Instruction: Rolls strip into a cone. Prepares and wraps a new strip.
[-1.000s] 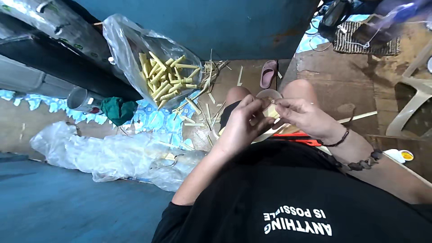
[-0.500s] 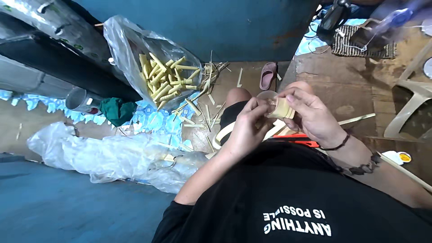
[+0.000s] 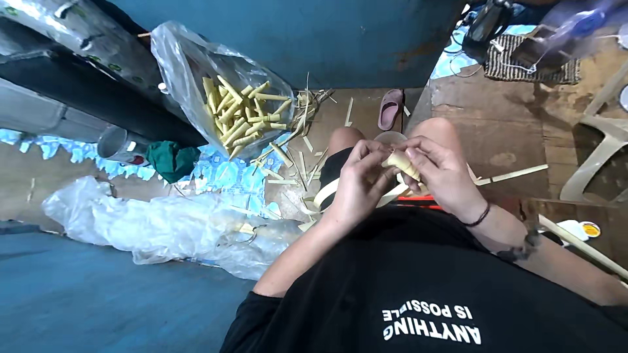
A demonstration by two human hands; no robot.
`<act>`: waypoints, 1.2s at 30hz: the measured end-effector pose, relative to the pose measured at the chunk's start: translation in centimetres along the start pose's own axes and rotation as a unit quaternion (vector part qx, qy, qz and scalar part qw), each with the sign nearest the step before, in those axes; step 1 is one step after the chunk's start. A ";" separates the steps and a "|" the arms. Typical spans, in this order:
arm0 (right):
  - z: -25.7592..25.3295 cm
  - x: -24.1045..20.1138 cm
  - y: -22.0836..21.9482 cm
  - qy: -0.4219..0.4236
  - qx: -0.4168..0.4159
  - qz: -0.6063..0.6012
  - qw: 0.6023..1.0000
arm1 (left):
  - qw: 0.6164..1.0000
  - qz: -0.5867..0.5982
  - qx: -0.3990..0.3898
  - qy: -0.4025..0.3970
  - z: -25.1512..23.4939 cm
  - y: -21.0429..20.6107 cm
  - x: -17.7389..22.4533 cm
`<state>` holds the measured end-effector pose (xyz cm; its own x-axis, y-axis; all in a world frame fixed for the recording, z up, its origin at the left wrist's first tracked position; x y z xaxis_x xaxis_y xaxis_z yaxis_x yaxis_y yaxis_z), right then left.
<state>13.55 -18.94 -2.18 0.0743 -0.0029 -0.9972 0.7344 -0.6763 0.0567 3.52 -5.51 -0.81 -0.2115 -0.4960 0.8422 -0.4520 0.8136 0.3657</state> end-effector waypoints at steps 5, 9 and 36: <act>0.5 0.6 0.1 0.008 0.010 0.054 0.998 | 0.999 -0.021 -0.024 0.028 -0.2 0.3 -0.6; 0.5 1.2 0.3 -0.120 -0.008 -0.098 0.988 | 0.997 0.003 -0.051 0.051 0.0 0.4 -0.8; 2.4 0.9 0.0 0.361 0.025 0.393 0.846 | 0.974 0.113 -0.167 0.107 -0.6 1.3 -0.9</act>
<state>11.97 -20.73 -3.21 0.9313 -0.0283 -0.3631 0.2388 -0.7054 0.6674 3.63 -3.85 -0.84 -0.0717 -0.2483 0.9660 -0.1011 0.9653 0.2406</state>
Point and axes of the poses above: each hand's wrist, its own z-axis away from the middle knuckle, its own y-axis out of the back of the hand, x = y × z, the point moved 4 cm from there along -z, towards the middle knuckle, and after that the axes turned 2 degrees about x, right-handed, at the moved point
